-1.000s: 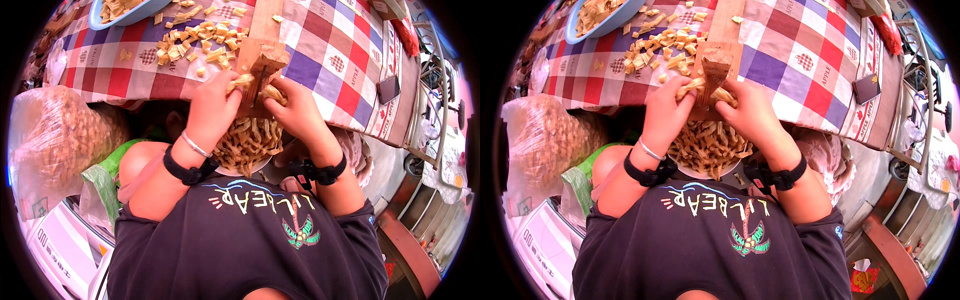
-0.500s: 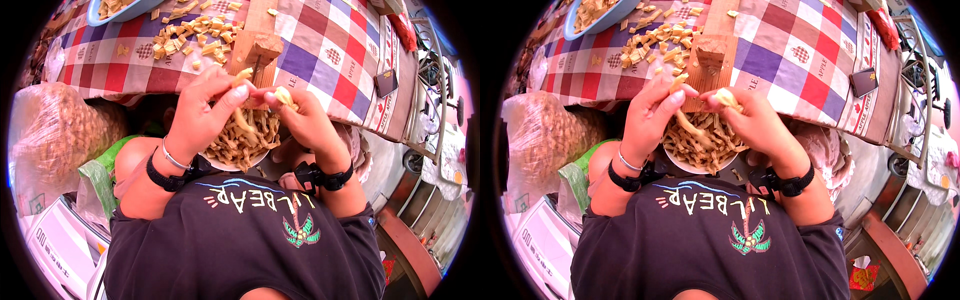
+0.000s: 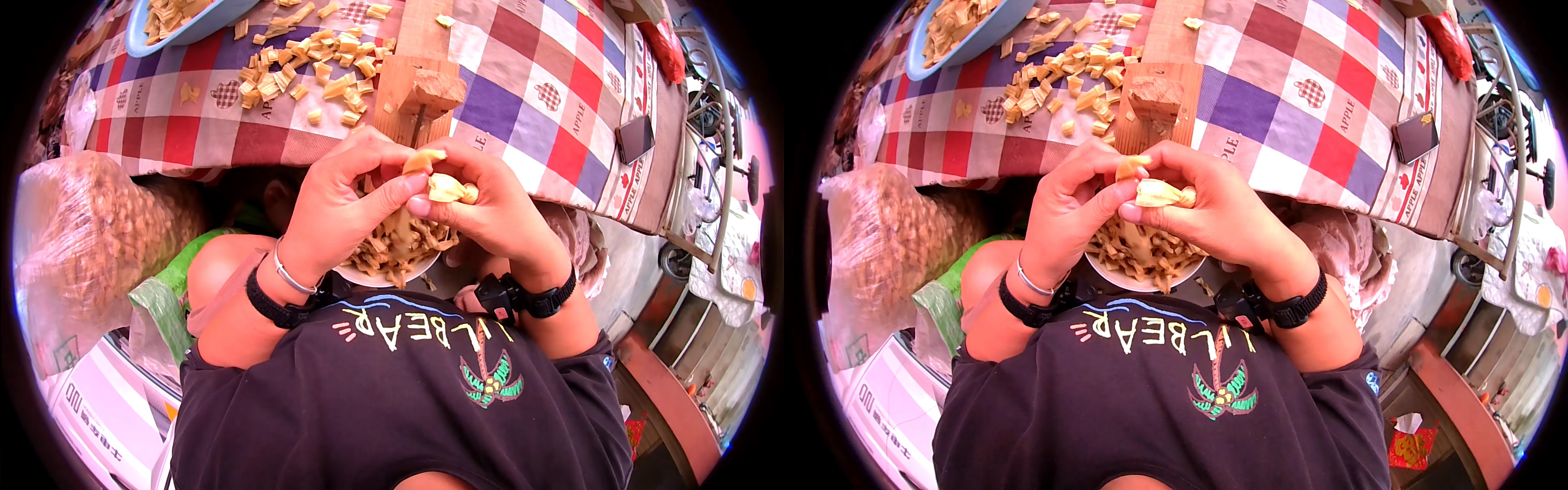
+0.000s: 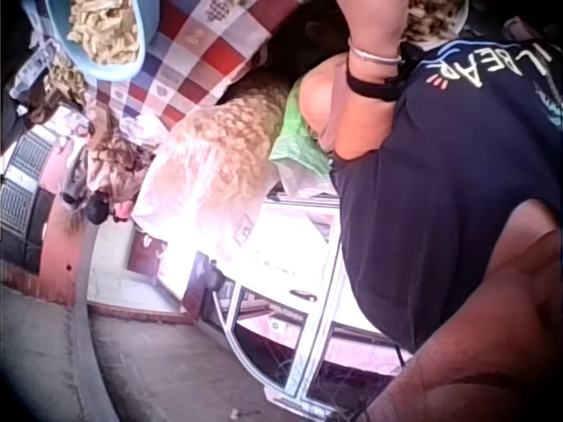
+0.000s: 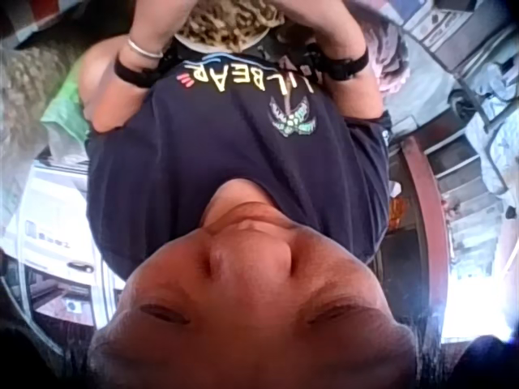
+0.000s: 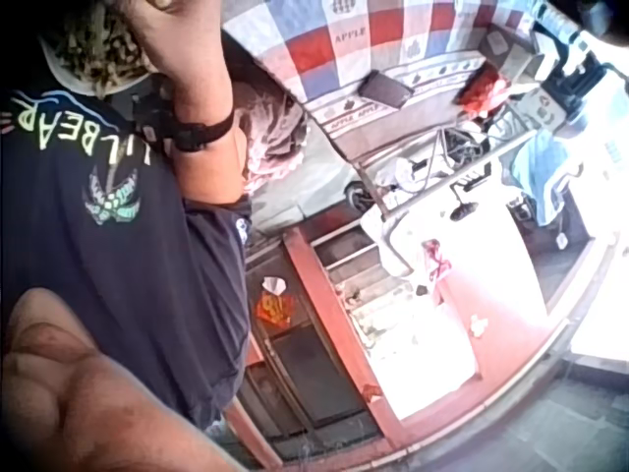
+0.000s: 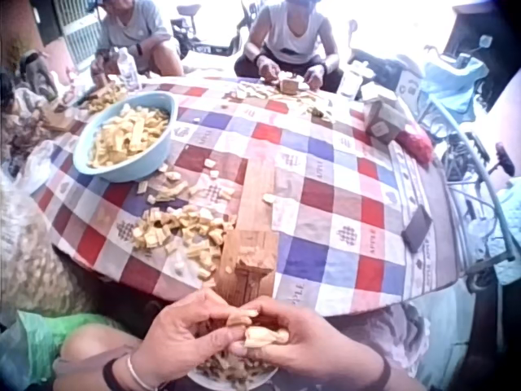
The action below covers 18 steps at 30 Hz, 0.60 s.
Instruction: The person ties strips of dough into knots by hand and places them into a bowl.
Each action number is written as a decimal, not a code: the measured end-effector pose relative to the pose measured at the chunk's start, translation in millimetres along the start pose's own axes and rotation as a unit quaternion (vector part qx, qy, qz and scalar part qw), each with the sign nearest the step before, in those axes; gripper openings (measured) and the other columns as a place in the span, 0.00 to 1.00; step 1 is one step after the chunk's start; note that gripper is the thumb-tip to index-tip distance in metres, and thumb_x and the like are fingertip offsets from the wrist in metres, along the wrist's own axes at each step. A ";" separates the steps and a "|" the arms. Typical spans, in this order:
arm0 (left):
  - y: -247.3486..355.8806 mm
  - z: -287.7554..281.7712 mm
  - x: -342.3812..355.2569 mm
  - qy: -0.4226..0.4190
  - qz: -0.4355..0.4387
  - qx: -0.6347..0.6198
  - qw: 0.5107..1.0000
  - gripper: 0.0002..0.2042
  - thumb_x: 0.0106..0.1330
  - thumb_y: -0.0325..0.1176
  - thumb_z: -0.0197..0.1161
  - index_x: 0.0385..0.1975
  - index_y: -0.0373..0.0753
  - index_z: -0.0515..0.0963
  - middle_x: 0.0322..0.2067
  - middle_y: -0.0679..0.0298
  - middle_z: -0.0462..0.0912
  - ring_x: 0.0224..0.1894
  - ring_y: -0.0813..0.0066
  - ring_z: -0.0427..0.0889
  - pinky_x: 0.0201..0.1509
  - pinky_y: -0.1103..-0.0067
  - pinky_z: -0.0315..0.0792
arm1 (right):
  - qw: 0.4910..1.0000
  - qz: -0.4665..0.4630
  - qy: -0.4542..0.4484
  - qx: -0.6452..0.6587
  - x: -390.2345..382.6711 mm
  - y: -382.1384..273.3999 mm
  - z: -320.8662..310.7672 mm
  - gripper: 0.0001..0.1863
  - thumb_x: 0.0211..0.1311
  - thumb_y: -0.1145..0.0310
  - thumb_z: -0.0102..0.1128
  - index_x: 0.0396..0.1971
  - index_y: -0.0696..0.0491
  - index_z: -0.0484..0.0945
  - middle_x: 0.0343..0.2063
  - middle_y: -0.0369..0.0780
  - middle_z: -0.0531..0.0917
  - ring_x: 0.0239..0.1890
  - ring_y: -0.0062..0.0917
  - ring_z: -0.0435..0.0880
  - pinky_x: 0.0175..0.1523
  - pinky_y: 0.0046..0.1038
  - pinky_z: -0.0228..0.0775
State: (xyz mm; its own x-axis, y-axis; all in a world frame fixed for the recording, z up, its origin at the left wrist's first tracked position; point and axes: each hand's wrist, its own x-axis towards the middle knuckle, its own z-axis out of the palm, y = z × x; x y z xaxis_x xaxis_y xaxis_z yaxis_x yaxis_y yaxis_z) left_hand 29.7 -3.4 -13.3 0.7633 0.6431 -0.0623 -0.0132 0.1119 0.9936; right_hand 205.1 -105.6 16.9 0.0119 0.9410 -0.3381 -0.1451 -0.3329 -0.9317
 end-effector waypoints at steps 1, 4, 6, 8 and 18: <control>1.4 -0.2 0.6 0.000 -0.009 -0.005 1.000 0.08 0.64 0.27 0.70 0.41 0.37 0.82 0.34 0.71 0.76 0.34 0.86 0.70 0.38 0.87 0.64 | 1.000 0.001 -0.003 0.024 1.1 -0.2 -0.6 0.16 0.63 0.70 0.71 0.47 0.56 0.77 0.39 0.32 0.83 0.43 0.12 0.79 0.49 0.19 0.72; 2.3 0.1 -0.4 0.018 -0.032 -0.083 0.996 0.07 0.65 0.28 0.69 0.40 0.38 0.81 0.33 0.72 0.77 0.34 0.87 0.70 0.39 0.87 0.65 | 0.996 0.012 -0.011 0.088 3.3 -0.6 -3.5 0.16 0.63 0.71 0.71 0.46 0.56 0.75 0.38 0.34 0.84 0.43 0.12 0.81 0.48 0.18 0.74; -2.0 -5.2 4.9 0.010 0.036 -0.005 0.999 0.06 0.66 0.29 0.69 0.39 0.38 0.81 0.33 0.72 0.78 0.33 0.87 0.72 0.38 0.87 0.66 | 0.992 0.028 -0.019 0.120 4.9 -2.9 -8.6 0.16 0.64 0.72 0.70 0.48 0.56 0.75 0.38 0.35 0.85 0.43 0.13 0.82 0.48 0.18 0.74; -1.3 -7.1 5.7 0.014 0.029 0.013 0.999 0.06 0.67 0.30 0.68 0.39 0.37 0.81 0.33 0.72 0.79 0.33 0.88 0.73 0.38 0.87 0.67 | 0.999 0.024 0.000 0.037 6.4 -10.5 -9.9 0.15 0.65 0.72 0.67 0.49 0.58 0.77 0.37 0.33 0.84 0.42 0.13 0.81 0.48 0.18 0.74; 6.4 -4.9 10.1 0.029 -0.122 -0.031 0.992 0.04 0.70 0.28 0.66 0.39 0.35 0.81 0.29 0.71 0.82 0.31 0.87 0.78 0.35 0.84 0.73 | 0.992 0.036 0.037 -0.111 13.5 -4.7 -23.9 0.12 0.63 0.66 0.70 0.39 0.59 0.82 0.33 0.35 0.83 0.38 0.14 0.79 0.44 0.22 0.72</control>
State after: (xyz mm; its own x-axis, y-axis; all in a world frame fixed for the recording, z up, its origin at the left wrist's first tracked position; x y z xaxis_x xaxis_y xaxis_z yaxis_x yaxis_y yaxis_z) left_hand 34.2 7.4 -7.9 0.7099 0.6340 -0.3067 0.1261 0.3140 0.9410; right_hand 229.6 -92.8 13.5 0.0828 0.9101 -0.4060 0.0740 -0.4119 -0.9082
